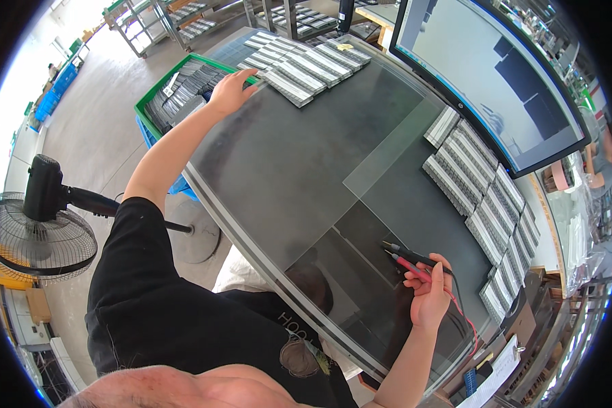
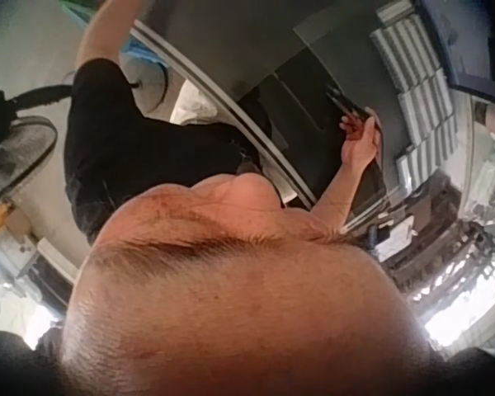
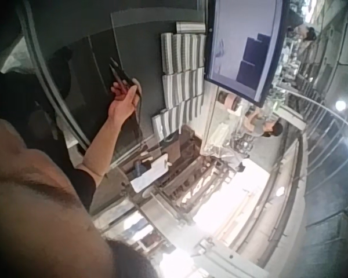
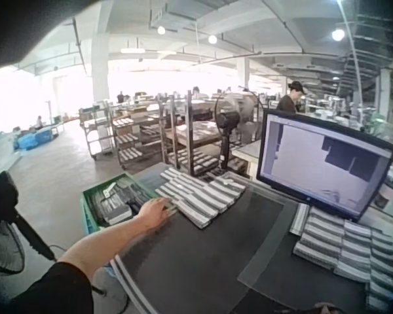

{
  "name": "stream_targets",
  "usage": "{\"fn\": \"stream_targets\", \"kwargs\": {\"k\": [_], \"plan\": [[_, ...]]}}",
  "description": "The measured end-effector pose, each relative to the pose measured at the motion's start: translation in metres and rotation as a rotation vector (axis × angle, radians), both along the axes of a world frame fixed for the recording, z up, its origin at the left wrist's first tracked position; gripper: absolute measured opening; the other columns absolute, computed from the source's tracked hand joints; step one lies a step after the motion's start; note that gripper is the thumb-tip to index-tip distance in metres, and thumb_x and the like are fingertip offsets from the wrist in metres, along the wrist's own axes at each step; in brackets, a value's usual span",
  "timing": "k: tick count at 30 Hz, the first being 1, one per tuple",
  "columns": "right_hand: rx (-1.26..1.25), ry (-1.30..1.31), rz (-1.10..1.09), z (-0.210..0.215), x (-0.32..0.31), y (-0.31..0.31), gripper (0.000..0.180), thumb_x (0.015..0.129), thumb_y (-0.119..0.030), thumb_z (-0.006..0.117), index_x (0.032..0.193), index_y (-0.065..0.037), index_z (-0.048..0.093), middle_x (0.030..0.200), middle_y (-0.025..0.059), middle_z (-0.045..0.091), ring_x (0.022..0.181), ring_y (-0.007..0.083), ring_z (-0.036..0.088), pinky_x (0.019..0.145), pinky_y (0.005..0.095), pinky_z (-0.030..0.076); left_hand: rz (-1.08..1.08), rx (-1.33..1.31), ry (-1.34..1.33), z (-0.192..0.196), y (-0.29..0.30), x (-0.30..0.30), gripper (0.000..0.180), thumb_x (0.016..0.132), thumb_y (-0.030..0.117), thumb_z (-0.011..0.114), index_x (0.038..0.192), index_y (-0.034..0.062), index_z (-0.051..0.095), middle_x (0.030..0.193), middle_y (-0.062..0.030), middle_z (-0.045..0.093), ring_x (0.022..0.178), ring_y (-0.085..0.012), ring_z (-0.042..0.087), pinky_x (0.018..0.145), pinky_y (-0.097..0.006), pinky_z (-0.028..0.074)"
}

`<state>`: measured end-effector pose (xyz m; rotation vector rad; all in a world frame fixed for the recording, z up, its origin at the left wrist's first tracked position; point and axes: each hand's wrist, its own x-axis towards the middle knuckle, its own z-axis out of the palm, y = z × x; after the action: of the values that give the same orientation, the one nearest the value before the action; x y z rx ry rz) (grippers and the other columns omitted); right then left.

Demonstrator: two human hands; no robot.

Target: The recorder is testing solar cell strips using an electronic probe at a workstation in a factory setting.

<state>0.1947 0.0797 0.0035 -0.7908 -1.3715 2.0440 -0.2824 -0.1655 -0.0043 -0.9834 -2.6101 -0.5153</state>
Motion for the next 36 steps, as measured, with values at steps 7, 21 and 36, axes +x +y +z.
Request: {"fn": "stream_targets", "kwargs": {"k": [7, 21, 36], "plan": [[-0.011, -0.007, -0.011, 0.0, -0.001, 0.001, 0.025, 0.094, -0.021, 0.042, 0.109, -0.003, 0.048, 0.086, 0.0102, 0.059, 0.065, 0.0192, 0.061, 0.054, 0.0275, 0.051, -0.009, 0.037, -0.101, -0.003, 0.026, -0.009, 0.04, 0.081, 0.024, 0.058, 0.119, 0.0165, 0.048, 0.101, -0.0095, 0.062, 0.097, -0.0299, 0.056, 0.083, -0.04, 0.044], [-0.043, -0.154, -0.106, 0.009, 0.0, -0.005, 0.027, 0.091, -0.026, 0.048, 0.108, -0.005, 0.051, 0.088, 0.0114, 0.057, 0.063, 0.0201, 0.06, 0.052, 0.0279, 0.049, -0.184, 0.269, -0.021, -0.012, 0.022, 0.007, 0.047, 0.08, 0.022, 0.059, 0.123, 0.0117, 0.044, 0.116, -0.0153, 0.054, 0.107, -0.0312, 0.052, 0.089, -0.038, 0.042], [0.164, 0.22, -0.085, -0.028, -0.009, -0.001, 0.025, 0.087, -0.027, 0.052, 0.085, -0.002, 0.053, 0.066, 0.0066, 0.059, 0.05, 0.0132, 0.057, 0.044, 0.0245, 0.046, -1.588, 0.111, 0.023, 0.068, 0.16, 0.427, 0.044, 0.065, 0.01, 0.067, 0.107, 0.0056, 0.056, 0.118, -0.0121, 0.05, 0.108, -0.0312, 0.048, 0.09, -0.042, 0.038]]}}
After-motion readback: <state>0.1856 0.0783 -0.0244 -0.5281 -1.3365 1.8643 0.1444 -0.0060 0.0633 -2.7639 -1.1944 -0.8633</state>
